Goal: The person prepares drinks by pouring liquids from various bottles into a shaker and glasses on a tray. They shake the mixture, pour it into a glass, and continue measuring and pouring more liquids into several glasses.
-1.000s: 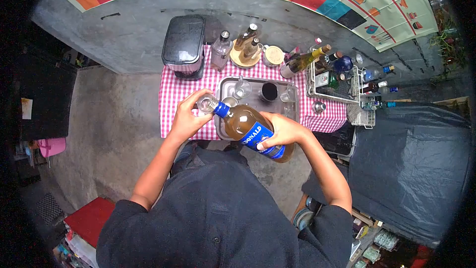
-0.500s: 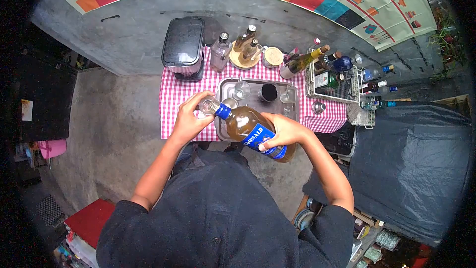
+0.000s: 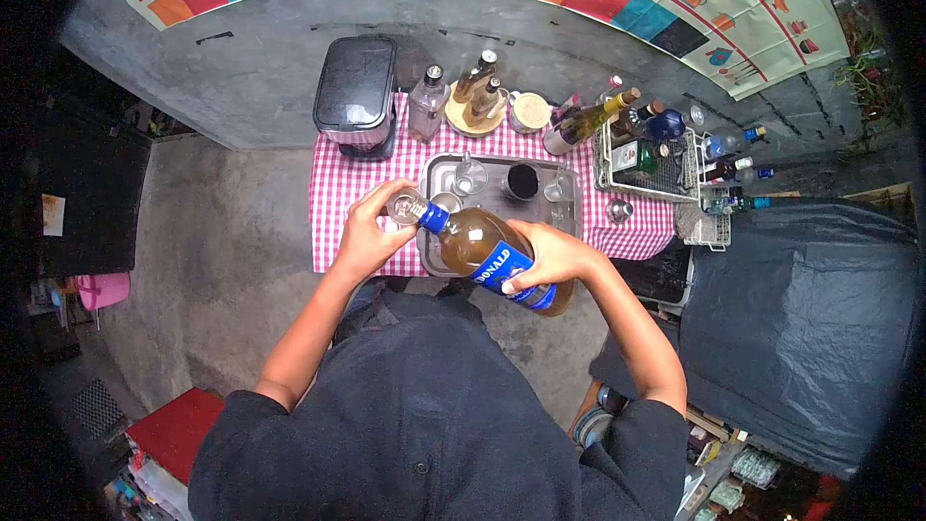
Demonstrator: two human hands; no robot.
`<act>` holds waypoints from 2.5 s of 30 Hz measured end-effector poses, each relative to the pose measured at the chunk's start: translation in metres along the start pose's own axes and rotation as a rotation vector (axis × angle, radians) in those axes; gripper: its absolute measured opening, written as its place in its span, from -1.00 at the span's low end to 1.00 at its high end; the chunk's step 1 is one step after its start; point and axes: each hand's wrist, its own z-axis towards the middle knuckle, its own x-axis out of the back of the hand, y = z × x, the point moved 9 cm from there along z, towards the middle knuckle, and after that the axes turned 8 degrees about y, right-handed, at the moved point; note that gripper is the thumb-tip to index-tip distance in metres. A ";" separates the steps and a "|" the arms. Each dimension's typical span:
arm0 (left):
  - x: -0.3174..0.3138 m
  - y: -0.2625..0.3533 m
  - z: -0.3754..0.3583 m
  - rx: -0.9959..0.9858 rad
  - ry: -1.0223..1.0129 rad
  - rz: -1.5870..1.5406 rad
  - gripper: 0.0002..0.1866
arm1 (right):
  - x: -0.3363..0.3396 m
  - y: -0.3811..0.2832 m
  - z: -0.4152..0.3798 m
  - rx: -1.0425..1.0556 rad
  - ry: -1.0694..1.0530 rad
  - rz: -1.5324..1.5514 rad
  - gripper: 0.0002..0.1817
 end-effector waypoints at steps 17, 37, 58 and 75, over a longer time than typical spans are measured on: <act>0.001 -0.001 0.003 -0.008 0.009 0.003 -0.42 | 0.000 0.008 0.004 0.017 0.011 0.065 0.06; 0.002 -0.004 0.003 -0.008 0.016 0.003 -0.41 | 0.002 0.005 0.007 -0.021 -0.009 -0.001 0.05; 0.005 -0.001 0.004 -0.028 0.015 -0.012 -0.40 | 0.001 0.003 0.009 -0.030 -0.033 -0.041 0.07; 0.026 0.030 0.012 -0.001 -0.002 -0.071 -0.48 | -0.010 -0.016 0.010 0.150 0.157 0.026 0.03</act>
